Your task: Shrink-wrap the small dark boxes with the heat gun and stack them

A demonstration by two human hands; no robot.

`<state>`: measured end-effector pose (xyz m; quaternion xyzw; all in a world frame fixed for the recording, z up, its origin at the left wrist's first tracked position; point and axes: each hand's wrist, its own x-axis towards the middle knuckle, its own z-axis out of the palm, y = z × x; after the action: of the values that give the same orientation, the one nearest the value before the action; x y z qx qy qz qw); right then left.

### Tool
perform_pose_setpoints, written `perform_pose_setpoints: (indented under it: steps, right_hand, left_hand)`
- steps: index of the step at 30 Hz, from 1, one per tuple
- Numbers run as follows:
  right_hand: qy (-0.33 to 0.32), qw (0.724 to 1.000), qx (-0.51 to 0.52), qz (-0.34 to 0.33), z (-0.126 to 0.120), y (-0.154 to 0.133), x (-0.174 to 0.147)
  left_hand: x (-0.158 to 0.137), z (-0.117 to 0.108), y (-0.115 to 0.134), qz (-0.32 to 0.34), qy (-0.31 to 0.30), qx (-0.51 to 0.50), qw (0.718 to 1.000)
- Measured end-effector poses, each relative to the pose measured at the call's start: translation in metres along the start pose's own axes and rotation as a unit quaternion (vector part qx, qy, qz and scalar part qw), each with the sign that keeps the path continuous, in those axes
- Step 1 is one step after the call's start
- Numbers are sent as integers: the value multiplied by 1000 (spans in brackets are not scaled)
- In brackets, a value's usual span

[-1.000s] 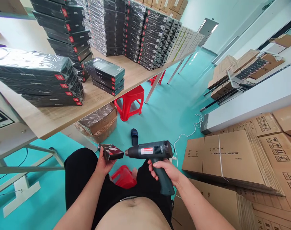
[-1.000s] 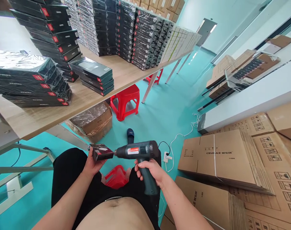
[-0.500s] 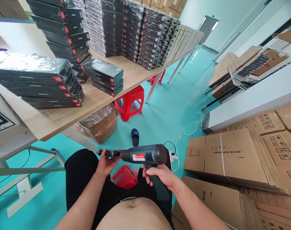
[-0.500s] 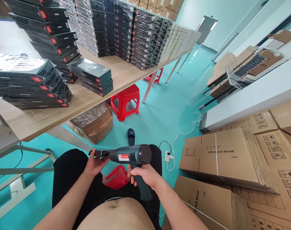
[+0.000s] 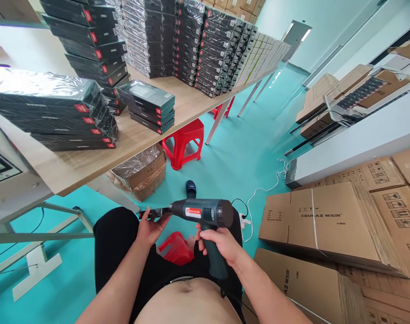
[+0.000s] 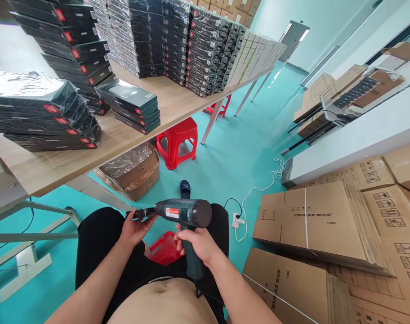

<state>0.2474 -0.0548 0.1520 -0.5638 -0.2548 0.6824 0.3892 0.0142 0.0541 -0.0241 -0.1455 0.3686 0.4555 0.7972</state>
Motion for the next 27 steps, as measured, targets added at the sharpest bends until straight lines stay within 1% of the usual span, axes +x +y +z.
perform_pose_setpoints:
  steps: [2,3,5,7,9,11,14,17,20,22,27]
  right_hand:
    - [7,1000,-22,17,-3,-3,0]
    - [-7,999,-39,28,-4,-4,-1]
    - [-56,996,-65,36,-1,-4,-2]
    - [-85,995,-57,19,7,-2,0]
    - [-63,998,-27,-6,15,0,4]
    - [-13,1000,4,-13,16,0,10]
    - [30,999,34,-3,3,-1,15]
    - [35,997,65,8,-18,2,13]
    - [23,996,88,12,-30,9,8]
    - [21,995,101,10,-31,13,6]
    - [41,993,111,15,-27,16,7]
  left_hand:
    - [-2,2,0,-6,9,1,1000]
    - [-2,2,0,-3,15,5,1000]
    - [-1,2,0,11,24,14,1000]
    - [0,1,-1,19,25,18,999]
    - [2,1,-2,15,16,15,1000]
    - [1,0,-1,9,4,6,1000]
    - [-2,0,1,-3,1,-21,1000]
    - [-3,0,3,-16,7,-38,999]
    - [-2,1,2,-27,5,-40,999]
    - [-1,2,1,-32,4,-38,999]
    - [-3,4,1,-31,-2,-34,999]
